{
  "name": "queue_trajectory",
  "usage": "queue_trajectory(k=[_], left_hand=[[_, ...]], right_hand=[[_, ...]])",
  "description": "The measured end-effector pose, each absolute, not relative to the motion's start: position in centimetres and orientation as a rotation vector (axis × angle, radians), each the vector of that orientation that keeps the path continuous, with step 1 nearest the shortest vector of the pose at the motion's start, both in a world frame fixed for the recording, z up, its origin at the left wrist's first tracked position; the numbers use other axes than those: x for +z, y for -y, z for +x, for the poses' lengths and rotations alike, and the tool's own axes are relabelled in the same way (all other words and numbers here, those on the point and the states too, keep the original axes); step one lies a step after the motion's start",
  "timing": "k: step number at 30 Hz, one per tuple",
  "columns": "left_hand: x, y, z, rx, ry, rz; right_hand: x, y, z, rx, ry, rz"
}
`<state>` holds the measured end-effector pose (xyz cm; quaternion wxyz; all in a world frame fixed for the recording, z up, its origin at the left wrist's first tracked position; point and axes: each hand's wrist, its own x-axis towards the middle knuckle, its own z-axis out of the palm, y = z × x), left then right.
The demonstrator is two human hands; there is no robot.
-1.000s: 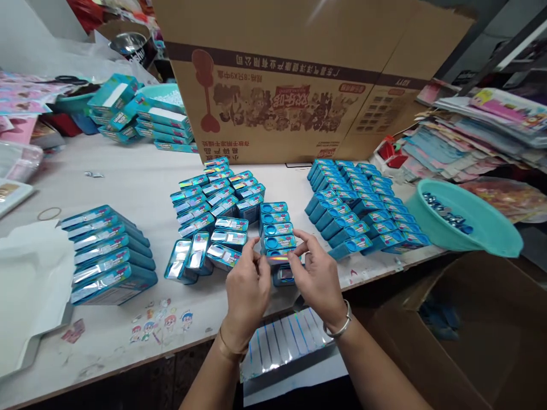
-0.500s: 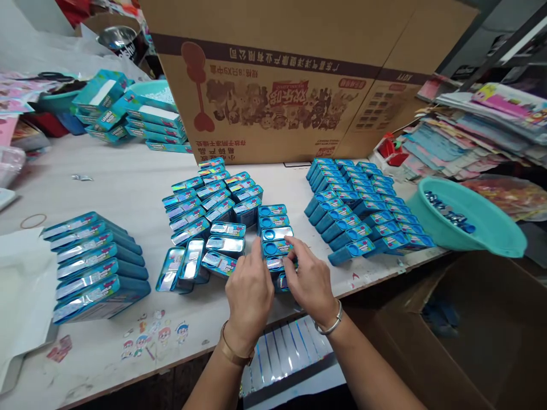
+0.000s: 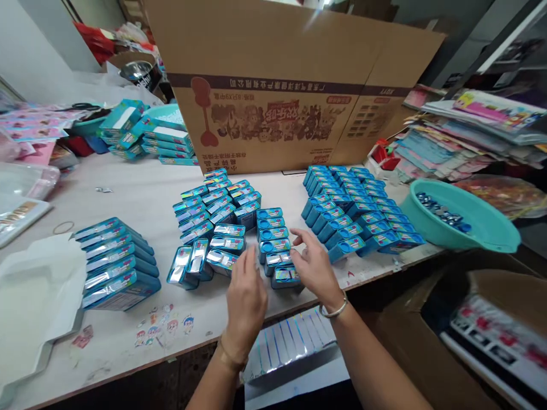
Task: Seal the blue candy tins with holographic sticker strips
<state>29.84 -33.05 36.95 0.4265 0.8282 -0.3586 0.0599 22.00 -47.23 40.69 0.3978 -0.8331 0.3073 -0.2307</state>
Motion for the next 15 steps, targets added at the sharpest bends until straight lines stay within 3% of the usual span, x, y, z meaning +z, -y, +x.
queue_trajectory(k=[4, 9, 15], left_hand=[[38.3, 31.2, 28.4, -0.302, 0.557, 1.649], [39.1, 31.5, 26.3, -0.824, 0.545, 1.309], [40.0, 31.9, 25.6, -0.911, 0.63, 1.279]], right_hand=[[42.3, 48.4, 20.1, -0.619, -0.674, -1.617], [44.0, 47.8, 19.2, -0.659, -0.571, -1.387], [44.3, 47.2, 19.2, -0.687, -0.58, -1.375]])
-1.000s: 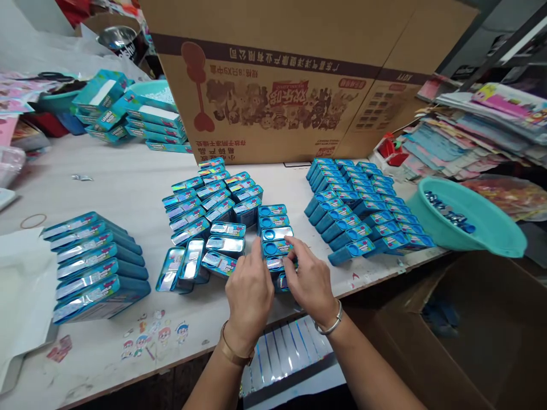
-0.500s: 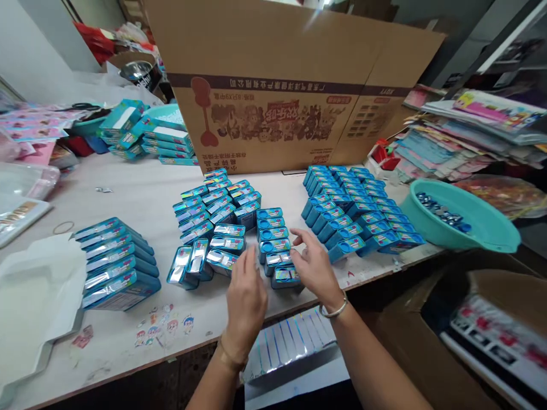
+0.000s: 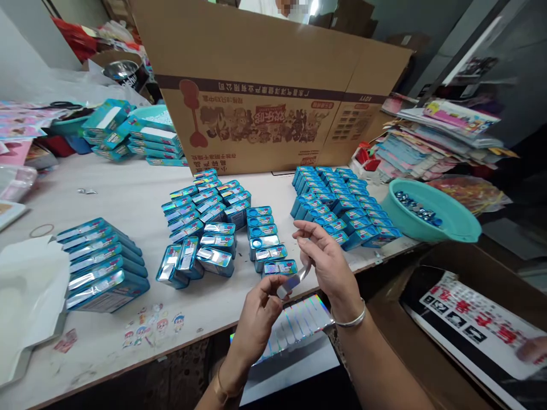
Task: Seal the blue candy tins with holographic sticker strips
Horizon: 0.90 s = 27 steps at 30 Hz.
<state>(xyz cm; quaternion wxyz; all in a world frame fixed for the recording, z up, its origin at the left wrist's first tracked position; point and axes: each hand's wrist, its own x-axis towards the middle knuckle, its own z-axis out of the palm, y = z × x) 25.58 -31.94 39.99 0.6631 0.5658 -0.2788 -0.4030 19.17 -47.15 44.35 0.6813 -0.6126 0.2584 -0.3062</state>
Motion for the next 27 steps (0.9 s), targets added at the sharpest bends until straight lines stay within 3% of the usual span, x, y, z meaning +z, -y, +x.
queue_trajectory(k=[4, 8, 13, 18, 27], left_hand=[[41.0, 31.9, 25.9, -0.68, 0.667, 1.494], [41.0, 32.1, 27.3, -0.231, 0.738, 1.728], [41.0, 33.2, 30.9, 0.273, 0.927, 2.156], [41.6, 35.0, 34.0, 0.303, 1.069, 2.403], [40.6, 35.8, 34.8, 0.223, 1.123, 2.471]], right_hand=[[44.3, 47.1, 19.3, -0.647, -0.598, -1.412], [43.9, 47.0, 19.9, -0.571, -0.554, -1.498], [42.5, 46.7, 22.5, -0.66, -0.533, -1.873], [41.3, 46.9, 25.2, -0.771, -0.528, -2.262], [39.8, 47.7, 26.3, -0.64, -0.546, -2.499]])
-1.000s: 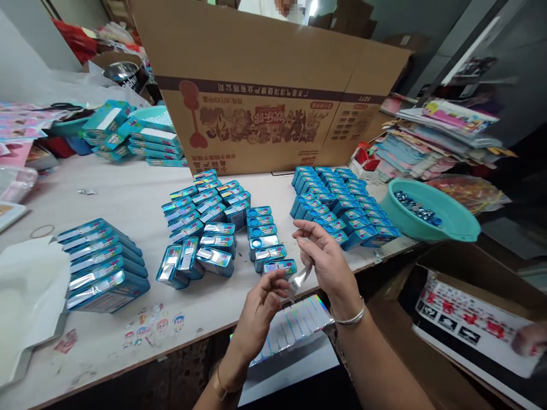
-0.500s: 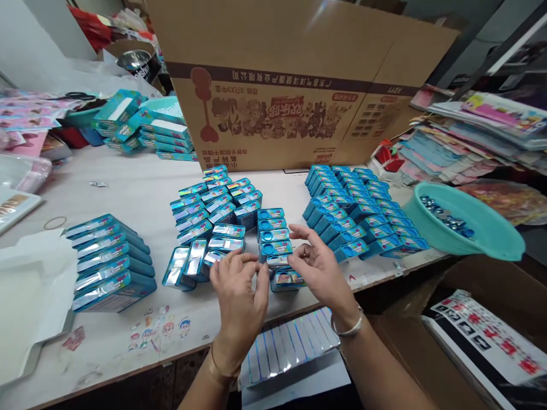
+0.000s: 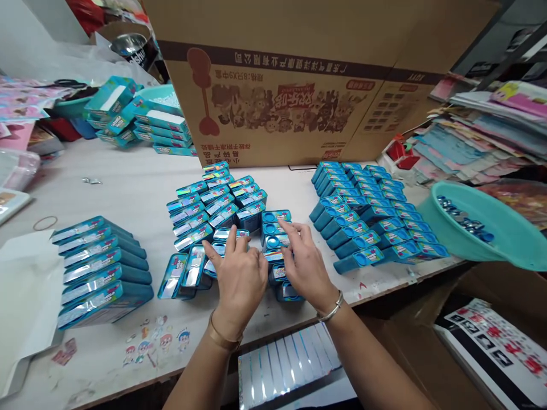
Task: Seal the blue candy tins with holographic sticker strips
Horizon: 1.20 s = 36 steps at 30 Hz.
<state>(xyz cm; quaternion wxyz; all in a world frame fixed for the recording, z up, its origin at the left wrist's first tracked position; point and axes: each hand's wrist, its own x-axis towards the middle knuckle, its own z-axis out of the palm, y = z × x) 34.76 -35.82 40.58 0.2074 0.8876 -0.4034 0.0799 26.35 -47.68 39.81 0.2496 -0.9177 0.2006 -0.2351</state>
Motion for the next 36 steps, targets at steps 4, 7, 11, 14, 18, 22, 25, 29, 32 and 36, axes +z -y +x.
queue_trajectory(k=[4, 7, 11, 14, 18, 22, 25, 29, 32, 36], left_hand=[[39.9, 36.1, 34.5, 0.23, 1.146, 2.449], [39.5, 36.1, 34.4, 0.237, 1.162, 2.441], [39.5, 35.9, 34.5, 0.225, 1.164, 2.469], [39.5, 36.0, 34.6, 0.242, 1.181, 2.565], [39.2, 36.7, 34.2, 0.276, 1.16, 2.644], [40.3, 36.4, 33.7, 0.31, 1.149, 2.528], [41.9, 32.9, 33.0, 0.388, 1.042, 2.295], [41.3, 24.9, 30.2, 0.25, 0.675, 2.063], [37.8, 19.8, 26.6, -0.171, 0.256, 2.035], [32.5, 18.3, 22.8, -0.656, 0.073, 1.914]], right_hand=[[39.0, 47.6, 26.5, -0.588, -0.552, -2.587], [38.6, 47.9, 26.6, -0.593, -0.539, -2.56], [38.9, 48.6, 26.3, -0.594, -0.548, -2.528], [39.2, 49.0, 26.1, -0.554, -0.543, -2.54], [38.9, 49.2, 26.3, -0.544, -0.503, -2.58], [38.7, 49.6, 25.9, -0.624, -0.452, -2.575], [39.5, 50.0, 23.3, -0.805, -0.42, -2.498], [41.3, 49.2, 17.1, -0.966, -0.467, -2.356], [41.3, 47.0, 12.8, -0.782, -0.441, -2.329], [38.3, 42.4, 10.7, -0.5, -0.233, -2.401]])
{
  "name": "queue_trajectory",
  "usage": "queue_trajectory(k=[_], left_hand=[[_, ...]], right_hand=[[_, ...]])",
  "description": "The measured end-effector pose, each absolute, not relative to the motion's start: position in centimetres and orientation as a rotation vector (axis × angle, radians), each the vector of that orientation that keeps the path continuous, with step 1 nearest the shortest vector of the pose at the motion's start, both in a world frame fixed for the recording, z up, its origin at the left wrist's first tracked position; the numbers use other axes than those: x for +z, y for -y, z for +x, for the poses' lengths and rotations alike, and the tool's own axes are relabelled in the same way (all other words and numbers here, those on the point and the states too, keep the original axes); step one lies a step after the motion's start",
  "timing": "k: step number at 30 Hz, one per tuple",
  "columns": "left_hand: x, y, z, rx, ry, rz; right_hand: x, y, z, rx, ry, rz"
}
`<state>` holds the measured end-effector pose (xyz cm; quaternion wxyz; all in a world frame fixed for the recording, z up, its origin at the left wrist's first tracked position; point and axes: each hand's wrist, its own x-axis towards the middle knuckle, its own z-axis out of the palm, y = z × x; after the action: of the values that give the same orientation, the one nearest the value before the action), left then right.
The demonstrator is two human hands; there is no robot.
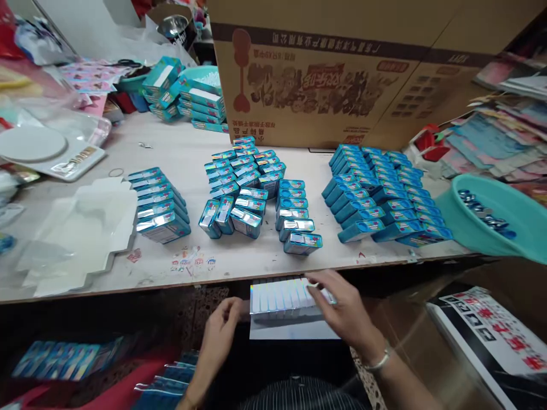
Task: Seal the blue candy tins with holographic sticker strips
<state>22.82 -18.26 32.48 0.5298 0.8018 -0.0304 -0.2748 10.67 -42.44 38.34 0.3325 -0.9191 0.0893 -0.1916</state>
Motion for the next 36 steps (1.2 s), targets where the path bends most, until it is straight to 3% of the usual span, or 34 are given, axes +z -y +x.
queue_trajectory(k=[6, 14, 26, 36], left_hand=[[30.6, 21.0, 22.2, -0.94, 0.152, 1.559], [31.7, 19.7, 21.7, -1.237, 0.403, 1.423], [34.7, 22.1, 21.7, -1.119, 0.316, 1.355], [36.4, 22.4, 22.6, -1.072, 0.304, 1.423]], right_hand=[[34.5, 39.8, 10.3, -0.355, -0.132, -2.607], [34.7, 42.9, 6.9, -0.478, -0.396, -2.615], [38.7, 37.0, 13.1, -0.358, 0.195, -2.62], [36.6, 36.7, 13.6, -0.764, 0.346, -2.583]])
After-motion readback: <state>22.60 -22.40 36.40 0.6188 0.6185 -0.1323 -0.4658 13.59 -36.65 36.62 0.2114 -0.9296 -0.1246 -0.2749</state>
